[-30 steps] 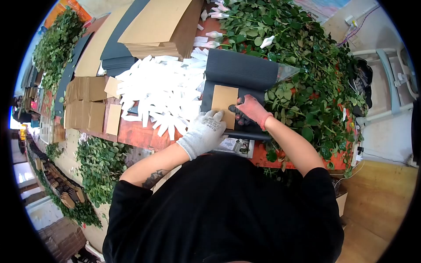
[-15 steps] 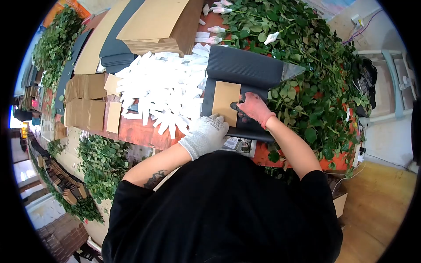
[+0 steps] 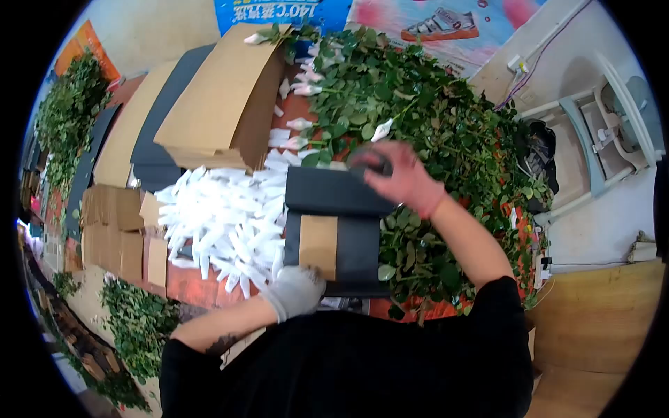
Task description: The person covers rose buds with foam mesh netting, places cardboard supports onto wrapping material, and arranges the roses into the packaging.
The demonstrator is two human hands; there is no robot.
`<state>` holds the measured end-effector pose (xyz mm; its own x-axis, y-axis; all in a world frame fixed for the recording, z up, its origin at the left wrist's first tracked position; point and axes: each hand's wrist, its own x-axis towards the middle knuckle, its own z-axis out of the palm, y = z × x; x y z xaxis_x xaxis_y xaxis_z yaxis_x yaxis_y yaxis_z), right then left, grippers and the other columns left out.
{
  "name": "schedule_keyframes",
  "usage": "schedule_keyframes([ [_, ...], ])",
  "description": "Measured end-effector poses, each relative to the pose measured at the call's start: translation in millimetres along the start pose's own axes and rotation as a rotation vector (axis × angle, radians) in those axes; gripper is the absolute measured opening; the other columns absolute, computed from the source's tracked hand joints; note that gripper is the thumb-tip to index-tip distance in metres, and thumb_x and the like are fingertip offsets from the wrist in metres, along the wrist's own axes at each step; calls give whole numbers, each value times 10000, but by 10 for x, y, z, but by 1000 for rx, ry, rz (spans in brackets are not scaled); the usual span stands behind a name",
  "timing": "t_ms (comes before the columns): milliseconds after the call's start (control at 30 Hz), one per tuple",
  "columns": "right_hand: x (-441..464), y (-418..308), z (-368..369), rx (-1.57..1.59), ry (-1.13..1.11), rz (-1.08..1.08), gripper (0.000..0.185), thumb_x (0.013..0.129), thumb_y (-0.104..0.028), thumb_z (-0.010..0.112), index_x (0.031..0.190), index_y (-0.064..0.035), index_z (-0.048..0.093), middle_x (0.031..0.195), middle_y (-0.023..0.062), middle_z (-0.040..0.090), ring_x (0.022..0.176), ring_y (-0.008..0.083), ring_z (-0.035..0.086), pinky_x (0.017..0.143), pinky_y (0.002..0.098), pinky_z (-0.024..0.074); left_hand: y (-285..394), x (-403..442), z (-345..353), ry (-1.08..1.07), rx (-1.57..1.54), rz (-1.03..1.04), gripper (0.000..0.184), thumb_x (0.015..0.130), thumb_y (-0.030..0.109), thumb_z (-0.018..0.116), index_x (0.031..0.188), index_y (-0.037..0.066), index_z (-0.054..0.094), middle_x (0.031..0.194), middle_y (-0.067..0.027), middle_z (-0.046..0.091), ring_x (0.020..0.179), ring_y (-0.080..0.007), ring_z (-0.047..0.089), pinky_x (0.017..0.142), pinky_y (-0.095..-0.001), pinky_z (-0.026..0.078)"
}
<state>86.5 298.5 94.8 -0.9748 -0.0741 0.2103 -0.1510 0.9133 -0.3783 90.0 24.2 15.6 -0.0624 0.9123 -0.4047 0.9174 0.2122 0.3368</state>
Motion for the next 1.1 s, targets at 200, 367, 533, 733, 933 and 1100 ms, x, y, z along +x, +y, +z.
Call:
schedule_keyframes([
  [200, 541, 2288, 426, -841, 72, -96, 187, 828, -166, 486, 979, -162, 596, 1028, 112, 631, 876, 209, 642, 722, 320, 497, -21, 5, 45, 42, -80, -34, 208, 786, 235, 548, 859, 57, 627, 1003, -140, 598, 958, -279, 602, 777, -385, 499],
  [367, 868, 2557, 297, -926, -286, 138, 109, 811, -138, 477, 855, -156, 575, 864, 21, 616, 848, 169, 630, 703, 266, 483, -84, -13, 150, 91, -160, -35, 230, 776, 205, 549, 924, 39, 610, 1065, -168, 587, 1012, -298, 598, 770, -417, 518],
  [533, 1691, 2510, -724, -941, 636, -5, 224, 824, -249, 581, 1011, -127, 601, 993, 103, 633, 891, 262, 634, 757, 360, 520, -120, -12, 166, 192, -152, -2, 227, 770, 202, 554, 923, 41, 603, 1128, -201, 576, 1033, -298, 605, 757, -380, 533],
  [733, 2485, 1860, -40, -906, 146, 194, 445, 814, -217, 523, 1237, -84, 489, 1030, 138, 611, 914, 299, 627, 762, 382, 523, -145, 2, 339, 251, -47, 33, 229, 826, 186, 488, 982, 66, 603, 1118, -189, 583, 986, -292, 622, 710, -351, 544],
  [933, 2242, 2306, 1420, -834, -207, 124, 510, 841, -272, 505, 1305, -70, 447, 1044, 111, 592, 1012, 258, 549, 873, 380, 421, -135, -15, 378, 355, -78, 12, 205, 817, 209, 518, 888, 49, 624, 1118, -225, 604, 1016, -311, 621, 652, -337, 556],
  [1100, 1898, 1838, 1182, -777, -274, 17, 505, 860, -316, 461, 1294, -58, 466, 1116, 118, 592, 1056, 289, 543, 890, 421, 419, -153, 7, 242, 240, -97, 21, 200, 824, 192, 506, 891, 42, 620, 1110, -225, 609, 1010, -311, 624, 670, -359, 561],
])
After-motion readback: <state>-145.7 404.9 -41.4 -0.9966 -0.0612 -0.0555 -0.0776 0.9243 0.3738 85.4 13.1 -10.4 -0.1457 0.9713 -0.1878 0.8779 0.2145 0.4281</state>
